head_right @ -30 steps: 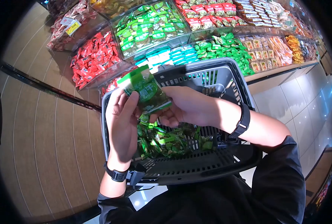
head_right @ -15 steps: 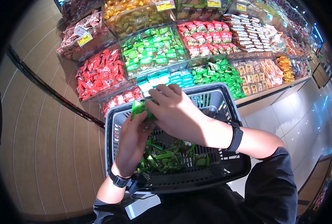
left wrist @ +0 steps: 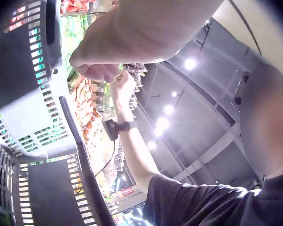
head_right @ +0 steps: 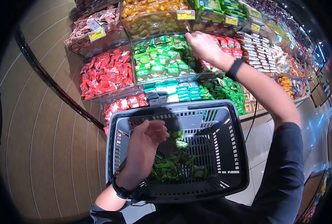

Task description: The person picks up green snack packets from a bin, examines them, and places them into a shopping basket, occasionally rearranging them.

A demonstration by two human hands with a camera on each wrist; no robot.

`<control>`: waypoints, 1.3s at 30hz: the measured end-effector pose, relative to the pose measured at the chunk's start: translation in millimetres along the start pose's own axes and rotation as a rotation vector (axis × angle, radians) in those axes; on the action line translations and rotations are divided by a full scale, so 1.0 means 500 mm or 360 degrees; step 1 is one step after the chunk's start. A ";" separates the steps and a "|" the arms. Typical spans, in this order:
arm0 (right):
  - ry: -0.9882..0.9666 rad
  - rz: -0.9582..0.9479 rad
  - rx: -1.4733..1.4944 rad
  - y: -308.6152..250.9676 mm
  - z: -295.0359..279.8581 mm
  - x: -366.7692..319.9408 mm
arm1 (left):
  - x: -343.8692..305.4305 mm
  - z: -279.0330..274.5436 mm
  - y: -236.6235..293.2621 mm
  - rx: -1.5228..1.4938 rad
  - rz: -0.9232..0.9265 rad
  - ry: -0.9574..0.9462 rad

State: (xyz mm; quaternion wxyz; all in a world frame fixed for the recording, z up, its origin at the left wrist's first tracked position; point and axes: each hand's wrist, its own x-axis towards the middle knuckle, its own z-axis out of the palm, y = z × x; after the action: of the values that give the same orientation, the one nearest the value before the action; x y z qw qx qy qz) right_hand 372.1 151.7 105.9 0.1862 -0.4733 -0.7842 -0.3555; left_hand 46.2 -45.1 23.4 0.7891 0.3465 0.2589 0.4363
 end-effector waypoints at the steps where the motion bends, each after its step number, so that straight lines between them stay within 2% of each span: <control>1: -0.0073 -0.0021 -0.0016 0.027 0.034 0.011 | 0.000 -0.003 -0.002 -0.0018 0.0021 -0.0031; 2: -0.0139 -0.0041 -0.0036 0.050 0.062 0.025 | 0.001 -0.002 0.001 -0.0010 0.0039 -0.0035; 8: 0.0011 -0.0277 -0.0256 0.108 0.206 0.053 | 0.006 0.004 0.000 -0.0071 0.0023 -0.0063; 16: -0.0007 -0.0410 -0.0366 0.117 0.259 0.067 | 0.009 -0.003 0.002 -0.0061 -0.0049 -0.0036; 17: -0.0119 -0.0402 -0.0362 0.118 0.260 0.069 | 0.010 -0.003 0.002 -0.0058 -0.0051 -0.0037; 20: -0.0169 -0.0492 -0.0243 0.130 0.264 0.068 | 0.009 -0.005 0.002 -0.0050 -0.0053 -0.0037; 21: -0.0362 -0.0433 -0.0176 0.128 0.247 0.069 | 0.008 -0.006 0.000 -0.0043 -0.0055 -0.0048; 24: -0.0241 -0.0548 -0.0037 0.138 0.246 0.059 | 0.010 -0.008 -0.001 -0.0057 -0.0089 -0.0083; 25: -0.0438 -0.0485 0.0029 0.141 0.239 0.060 | 0.010 -0.007 -0.001 -0.0049 -0.0085 -0.0082; 26: -0.0430 -0.0482 0.0031 0.140 0.234 0.059 | 0.009 -0.006 -0.002 -0.0059 -0.0100 -0.0084; 29: -0.0813 -0.0181 0.0186 0.123 0.214 0.065 | 0.010 -0.004 -0.003 -0.0057 -0.0098 -0.0111; 33: -0.0936 0.0075 0.0400 0.097 0.179 0.070 | 0.011 0.000 0.002 -0.0030 -0.0064 -0.0183; 37: -0.0811 0.0004 0.0325 0.109 0.200 0.077 | 0.012 0.010 0.010 -0.0047 -0.0087 -0.0203; 39: -0.0746 -0.0012 0.0301 0.109 0.179 0.076 | 0.008 0.020 0.008 0.0179 -0.0125 -0.0200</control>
State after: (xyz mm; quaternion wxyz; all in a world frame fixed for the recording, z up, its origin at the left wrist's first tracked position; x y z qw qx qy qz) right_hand 405.4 256.9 89.8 0.0414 -0.5204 -0.8375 -0.1617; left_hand 53.2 -43.4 32.4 0.7995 0.4065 0.2465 0.3672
